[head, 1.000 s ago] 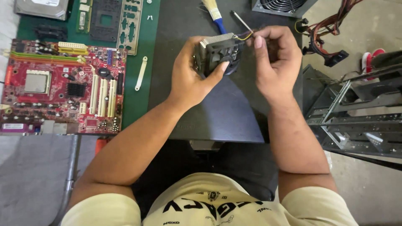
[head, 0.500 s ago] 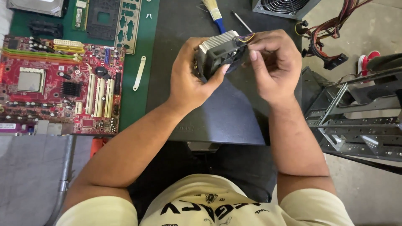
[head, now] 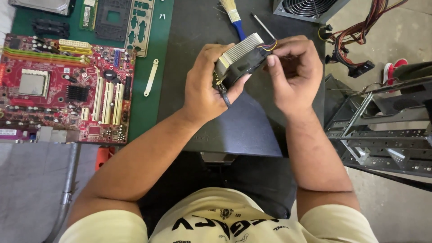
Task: Assembling a CPU cooler by attaching a fan to a heatsink using a screwdriver on a repair bench.
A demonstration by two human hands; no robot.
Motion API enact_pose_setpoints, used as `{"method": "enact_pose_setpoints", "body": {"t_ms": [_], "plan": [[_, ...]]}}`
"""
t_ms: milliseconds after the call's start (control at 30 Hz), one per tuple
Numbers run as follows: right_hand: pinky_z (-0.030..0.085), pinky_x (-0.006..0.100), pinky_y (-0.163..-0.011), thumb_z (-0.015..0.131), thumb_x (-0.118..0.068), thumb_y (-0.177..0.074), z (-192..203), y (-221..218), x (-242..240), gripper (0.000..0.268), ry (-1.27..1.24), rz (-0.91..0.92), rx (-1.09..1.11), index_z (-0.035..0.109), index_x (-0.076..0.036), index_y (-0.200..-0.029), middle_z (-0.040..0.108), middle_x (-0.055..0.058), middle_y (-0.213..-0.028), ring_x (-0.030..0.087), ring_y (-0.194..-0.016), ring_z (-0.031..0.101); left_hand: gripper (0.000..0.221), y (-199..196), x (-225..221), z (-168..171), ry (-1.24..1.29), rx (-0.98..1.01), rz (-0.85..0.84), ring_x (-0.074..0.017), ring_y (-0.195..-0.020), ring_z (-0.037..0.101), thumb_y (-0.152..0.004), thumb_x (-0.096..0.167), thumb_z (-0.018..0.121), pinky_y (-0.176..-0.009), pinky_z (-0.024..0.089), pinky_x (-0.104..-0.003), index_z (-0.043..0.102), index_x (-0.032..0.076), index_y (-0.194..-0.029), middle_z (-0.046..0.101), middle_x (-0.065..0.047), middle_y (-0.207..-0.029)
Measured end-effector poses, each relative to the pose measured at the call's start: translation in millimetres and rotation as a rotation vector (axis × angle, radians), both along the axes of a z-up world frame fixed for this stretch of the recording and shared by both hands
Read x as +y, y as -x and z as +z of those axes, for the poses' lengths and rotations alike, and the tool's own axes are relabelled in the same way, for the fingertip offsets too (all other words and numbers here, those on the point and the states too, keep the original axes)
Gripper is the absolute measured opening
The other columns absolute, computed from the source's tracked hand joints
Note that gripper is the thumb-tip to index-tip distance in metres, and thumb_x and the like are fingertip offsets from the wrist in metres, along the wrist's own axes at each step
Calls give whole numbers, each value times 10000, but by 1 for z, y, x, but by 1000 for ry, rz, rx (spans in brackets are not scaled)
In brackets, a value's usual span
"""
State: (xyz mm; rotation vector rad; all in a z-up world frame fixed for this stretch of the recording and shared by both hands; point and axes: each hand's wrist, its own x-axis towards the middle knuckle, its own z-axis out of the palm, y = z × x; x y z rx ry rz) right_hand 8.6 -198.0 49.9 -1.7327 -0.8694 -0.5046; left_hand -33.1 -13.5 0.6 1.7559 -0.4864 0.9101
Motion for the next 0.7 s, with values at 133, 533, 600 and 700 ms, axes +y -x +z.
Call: {"method": "enact_pose_setpoints", "body": {"t_ms": [133,533,600,700], "plan": [[537,278,-637,652,-199,-1080,-5,-7,-4,208,-68,100,312,520,-45,-1033,556,93,-966,175,-697,590,451,2,-3,5,62,56,-25,-273,-1083,656,-967,154,776,-956,579,-356,486,54,-1297,600,-126,-1202],[460,245,-625,663,-72,-1124,-12,-23,-17,111,202,-23,203,722,10,-1079,698,78,-900,119,-726,584,376,-7,-6,-3,374,502,-101,-138,-851,605,-916,471,697,-743,497,-278,551,159,-1068,624,-3,-962],[438,290,-613,679,-68,-1112,-4,-26,-27,128,396,-60,127,735,1,-1021,690,74,-864,148,-704,581,366,-16,-5,-14,596,516,-179,-223,-921,686,-903,384,741,-726,624,-332,576,111,-1082,661,-86,-1036],[469,375,-663,696,-100,-1052,-10,-29,-30,113,753,-47,-12,778,-31,-1014,742,87,-938,246,-798,660,398,-23,5,-26,901,536,-243,-345,-1031,764,-871,327,792,-748,748,-396,592,58,-1084,673,-187,-1139]]}}
